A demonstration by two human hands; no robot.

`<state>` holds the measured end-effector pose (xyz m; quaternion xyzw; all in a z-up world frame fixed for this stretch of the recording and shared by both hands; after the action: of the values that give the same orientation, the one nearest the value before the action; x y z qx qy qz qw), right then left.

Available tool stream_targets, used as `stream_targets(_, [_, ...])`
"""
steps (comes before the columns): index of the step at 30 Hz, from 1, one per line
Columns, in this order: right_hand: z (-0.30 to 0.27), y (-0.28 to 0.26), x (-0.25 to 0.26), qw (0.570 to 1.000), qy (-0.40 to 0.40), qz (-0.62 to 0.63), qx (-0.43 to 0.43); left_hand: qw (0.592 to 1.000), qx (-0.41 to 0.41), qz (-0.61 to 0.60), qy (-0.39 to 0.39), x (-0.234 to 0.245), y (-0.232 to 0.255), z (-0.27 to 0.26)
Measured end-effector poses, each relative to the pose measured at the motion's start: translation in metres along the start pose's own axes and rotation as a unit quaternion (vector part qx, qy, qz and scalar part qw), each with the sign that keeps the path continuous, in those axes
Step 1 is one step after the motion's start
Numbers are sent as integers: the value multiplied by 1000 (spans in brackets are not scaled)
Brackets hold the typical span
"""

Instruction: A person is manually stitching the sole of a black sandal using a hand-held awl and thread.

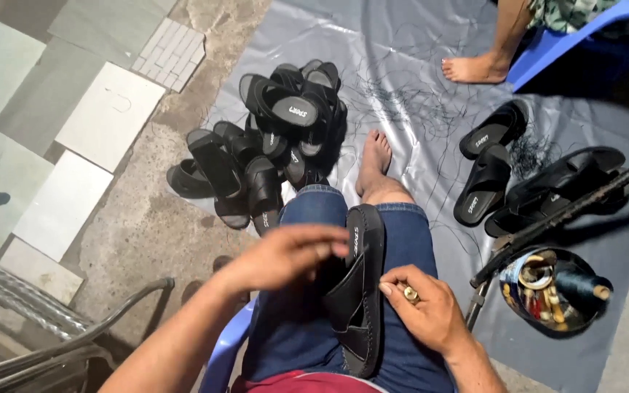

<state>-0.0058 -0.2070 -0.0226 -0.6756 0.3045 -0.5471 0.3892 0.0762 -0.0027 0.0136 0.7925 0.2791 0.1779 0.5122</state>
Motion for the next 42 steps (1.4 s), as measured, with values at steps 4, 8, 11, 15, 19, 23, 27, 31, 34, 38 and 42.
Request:
stream_targets(4, [0,5,-4,1000,12,4,-2,943,44,316,-100,-15,-6,7])
stream_targets(8, [2,-1,-4,996,52,11,69,942,101,316,-46,-16,-12,14])
stream_targets(11, [5,-4,-4,992,66,-1,104,950,89,299,1,-20,-20,19])
stream_targets(15, [8,-7,-5,991,79,-18,104,939,25,337,59,-23,-22,17])
stream_targets(19, [3,-10,6,998,54,-13,32,937,-63,336,73,-14,-25,-8])
stream_targets(23, [-24,-2,12,946,-189,-63,-258,965,115,-38,232,29,-35,-57])
stream_targets(27, [-38,-12,25,903,-348,-107,-230,813,364,327,316,70,-50,-97])
stream_targets(31, [-30,-7,43,968,-197,-55,-144,816,94,443,359,46,-29,-74])
stream_targets(34, [-14,-27,40,972,-206,-97,-58,925,-136,317,160,-1,11,-43])
stream_targets(38, [4,-36,28,959,-221,-174,44,959,-16,281,3,-32,12,-20])
stream_targets(42, [14,-35,23,946,-227,-213,86,960,90,263,21,-31,-1,-14])
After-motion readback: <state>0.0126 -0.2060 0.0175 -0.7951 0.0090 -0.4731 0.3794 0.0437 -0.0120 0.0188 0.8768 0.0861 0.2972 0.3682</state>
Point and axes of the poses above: each hand's wrist, its own z-axis towards the middle knuckle, its own x-axis out of the back of the hand, y = z × x, the point moved 4 cm from there along z, towards the middle knuckle, and after that the axes turned 5 degrees about -y, right-handed, at the moved point
